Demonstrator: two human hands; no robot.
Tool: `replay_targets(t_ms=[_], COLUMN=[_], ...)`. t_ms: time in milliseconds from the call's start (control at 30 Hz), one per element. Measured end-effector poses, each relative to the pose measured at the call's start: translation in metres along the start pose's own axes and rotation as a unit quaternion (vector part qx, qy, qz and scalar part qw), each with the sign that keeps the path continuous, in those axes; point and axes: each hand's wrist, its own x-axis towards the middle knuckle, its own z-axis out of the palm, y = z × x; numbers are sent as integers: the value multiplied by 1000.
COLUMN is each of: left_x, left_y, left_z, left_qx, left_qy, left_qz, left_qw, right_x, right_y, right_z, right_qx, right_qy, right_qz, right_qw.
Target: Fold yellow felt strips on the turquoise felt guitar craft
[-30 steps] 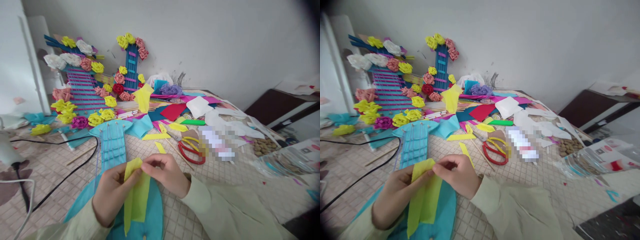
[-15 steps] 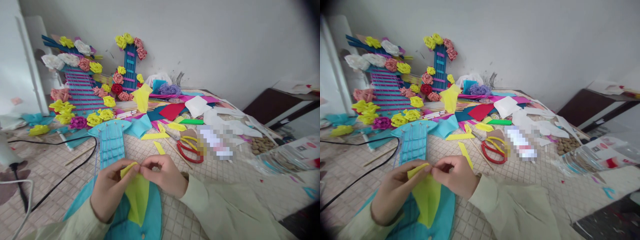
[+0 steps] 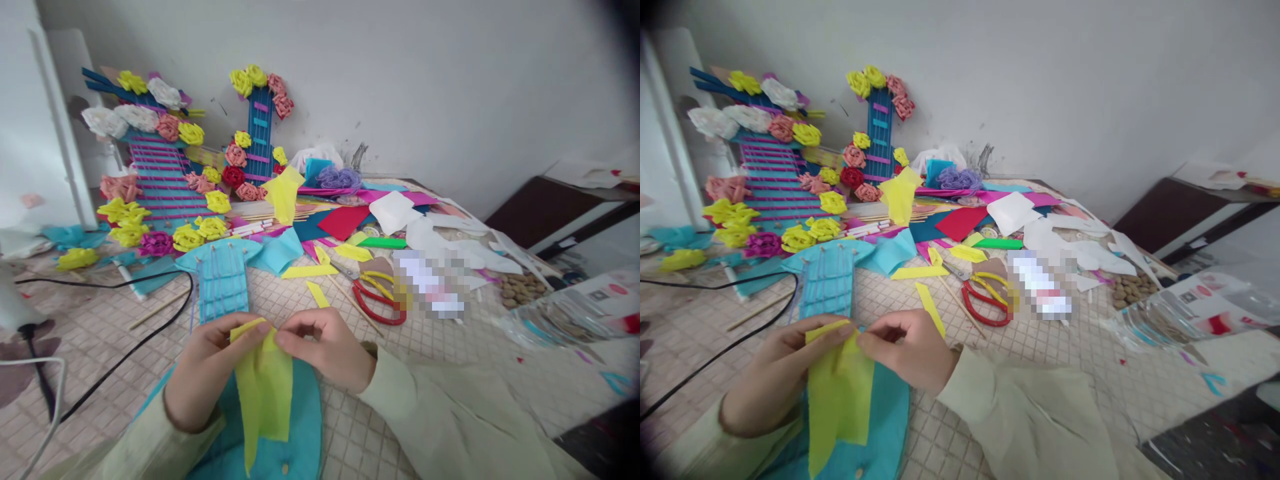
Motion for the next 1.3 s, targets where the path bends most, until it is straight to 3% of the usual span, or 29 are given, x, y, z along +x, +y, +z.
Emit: replay_targets(t_ms=[367, 633, 867, 1100, 1300], left_x=[-3, -3, -2, 0, -2], left_y=[7, 3, -1, -4, 2], left_z=[2, 0, -1, -2, 0], left_qx=[-48, -2, 61, 118, 66], left_qy=[17, -27, -24, -23, 10], left_qz=[-29, -68, -42, 33, 21], left_qw=[998, 997, 997, 992, 998], right_x=[0, 1, 1, -1, 0], right_y=[1, 2, 3, 4, 3], right_z=[-1, -2, -2, 0, 0], right_qx=[6, 14, -8, -6, 3], right_qy=[-1, 35, 11, -22, -12], right_qz=[5, -16, -32, -30, -6], right_qw=[1000, 999, 999, 999, 1000])
